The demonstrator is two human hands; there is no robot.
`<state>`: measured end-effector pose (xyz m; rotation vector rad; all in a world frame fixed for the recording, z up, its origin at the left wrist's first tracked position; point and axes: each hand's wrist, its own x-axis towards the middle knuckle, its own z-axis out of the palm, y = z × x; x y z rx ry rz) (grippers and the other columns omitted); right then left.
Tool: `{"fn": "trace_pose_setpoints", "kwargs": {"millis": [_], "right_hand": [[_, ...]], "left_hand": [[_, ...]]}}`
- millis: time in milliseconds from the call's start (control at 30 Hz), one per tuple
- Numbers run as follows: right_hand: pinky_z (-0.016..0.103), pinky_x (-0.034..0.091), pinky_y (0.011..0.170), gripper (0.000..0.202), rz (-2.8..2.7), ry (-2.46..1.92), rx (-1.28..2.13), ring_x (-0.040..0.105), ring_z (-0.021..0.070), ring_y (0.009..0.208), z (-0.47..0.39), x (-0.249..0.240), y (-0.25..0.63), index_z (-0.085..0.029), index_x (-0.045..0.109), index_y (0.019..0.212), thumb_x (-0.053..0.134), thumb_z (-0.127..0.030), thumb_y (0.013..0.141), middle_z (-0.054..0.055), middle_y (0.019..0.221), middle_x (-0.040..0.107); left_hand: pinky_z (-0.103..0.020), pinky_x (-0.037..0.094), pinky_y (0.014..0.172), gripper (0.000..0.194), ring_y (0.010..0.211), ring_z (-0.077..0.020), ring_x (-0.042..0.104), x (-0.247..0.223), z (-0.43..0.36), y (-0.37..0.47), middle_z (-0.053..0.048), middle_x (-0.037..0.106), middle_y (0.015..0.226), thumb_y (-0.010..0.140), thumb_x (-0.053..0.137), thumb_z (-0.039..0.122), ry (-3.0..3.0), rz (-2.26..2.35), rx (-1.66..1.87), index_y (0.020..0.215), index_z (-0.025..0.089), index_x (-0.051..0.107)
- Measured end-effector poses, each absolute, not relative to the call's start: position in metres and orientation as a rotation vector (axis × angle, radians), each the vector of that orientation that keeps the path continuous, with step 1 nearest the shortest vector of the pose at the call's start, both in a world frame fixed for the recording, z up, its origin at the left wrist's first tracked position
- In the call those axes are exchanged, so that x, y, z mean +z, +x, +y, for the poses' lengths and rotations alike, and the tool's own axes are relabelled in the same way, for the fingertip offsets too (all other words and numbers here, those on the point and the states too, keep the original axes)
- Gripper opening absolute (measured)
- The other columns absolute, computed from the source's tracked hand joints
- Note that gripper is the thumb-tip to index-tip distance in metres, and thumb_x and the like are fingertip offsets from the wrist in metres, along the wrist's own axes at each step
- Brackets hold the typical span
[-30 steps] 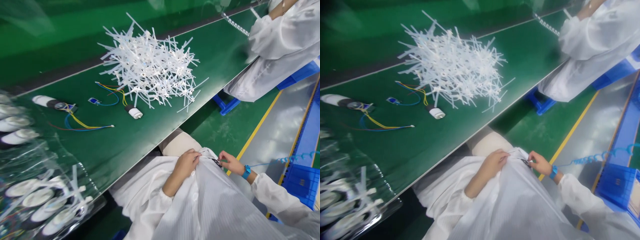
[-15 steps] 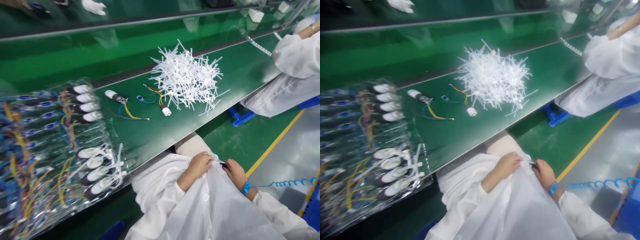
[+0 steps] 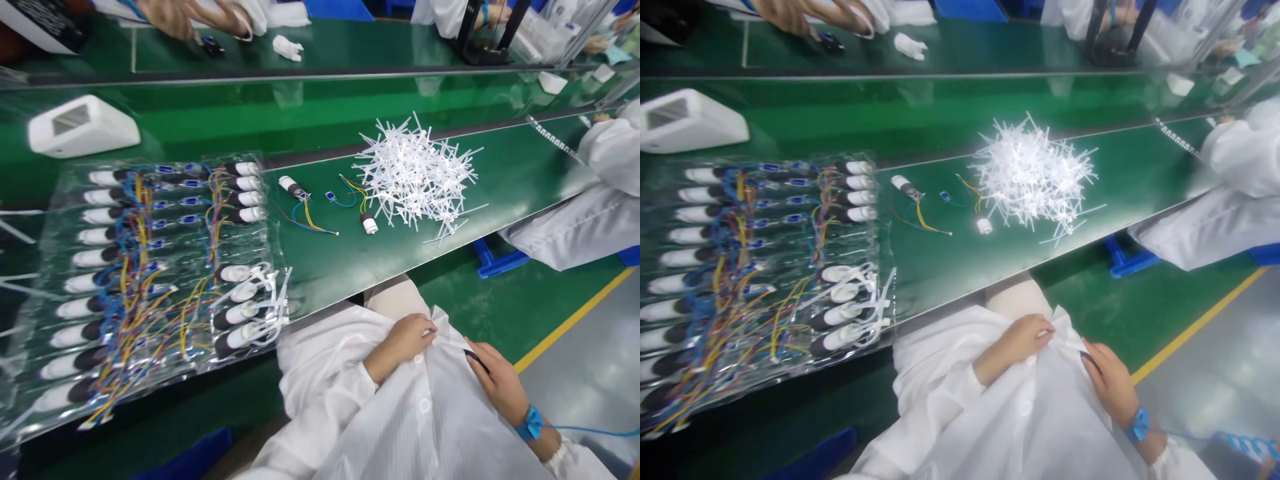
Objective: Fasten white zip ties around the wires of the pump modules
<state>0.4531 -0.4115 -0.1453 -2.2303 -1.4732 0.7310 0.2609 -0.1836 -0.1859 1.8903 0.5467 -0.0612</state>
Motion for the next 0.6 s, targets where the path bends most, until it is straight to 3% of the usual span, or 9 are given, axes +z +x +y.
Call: {"fn": "trace_pose_setpoints", "kwargs": {"millis": [200, 300, 400, 500, 600], "right_hand": [[0.034, 0.067, 0.074, 0.032, -1.28, -2.381, 0.843, 0.087, 0.0293, 0.089, -0.415, -0.152, 0.456, -0.028, 0.065, 0.13, 0.055, -0.047, 0.105, 0.007, 0.103, 0.087], [0.035, 0.065, 0.068, 0.027, -1.26, -2.35, 0.877, 0.087, 0.032, 0.084, -0.423, -0.166, 0.46, -0.031, 0.062, 0.121, 0.051, -0.051, 0.106, 0.008, 0.099, 0.087], [0.037, 0.066, 0.063, 0.029, -1.285, -2.305, 0.935, 0.086, 0.034, 0.075, -0.427, -0.182, 0.47, -0.035, 0.068, 0.114, 0.05, -0.056, 0.105, 0.006, 0.09, 0.087], [0.043, 0.074, 0.08, 0.033, -1.393, -2.216, 0.852, 0.087, 0.0382, 0.103, -0.423, -0.19, 0.484, -0.039, 0.081, 0.118, 0.063, -0.058, 0.098, 0.008, 0.12, 0.088], [0.052, 0.071, 0.104, 0.037, -1.508, -2.103, 0.772, 0.079, 0.0422, 0.127, -0.415, -0.181, 0.499, -0.04, 0.088, 0.119, 0.072, -0.057, 0.091, 0.006, 0.139, 0.081]], "left_hand": [[-0.038, 0.055, 0.107, 0.029, 0.114, -0.0296, 0.077, -0.189, -0.184, 0.264, -0.01, 0.085, 0.121, 0.101, 0.066, 0.024, 1.884, 0.554, -0.049, 0.119, 0.021, 0.088], [-0.035, 0.056, 0.105, 0.027, 0.116, -0.0288, 0.078, -0.19, -0.184, 0.265, -0.008, 0.086, 0.121, 0.1, 0.068, 0.025, 1.903, 0.559, -0.022, 0.116, 0.023, 0.089], [-0.036, 0.058, 0.1, 0.025, 0.109, -0.0293, 0.08, -0.196, -0.187, 0.266, -0.008, 0.088, 0.115, 0.098, 0.068, 0.024, 1.91, 0.574, 0.038, 0.11, 0.024, 0.09], [-0.037, 0.059, 0.095, 0.024, 0.103, -0.0312, 0.081, -0.207, -0.189, 0.267, -0.009, 0.088, 0.108, 0.098, 0.068, 0.026, 1.895, 0.585, 0.116, 0.105, 0.024, 0.091], [-0.037, 0.059, 0.097, 0.023, 0.103, -0.0308, 0.081, -0.213, -0.189, 0.265, -0.008, 0.088, 0.106, 0.098, 0.069, 0.029, 1.829, 0.575, 0.184, 0.103, 0.027, 0.091]]}}
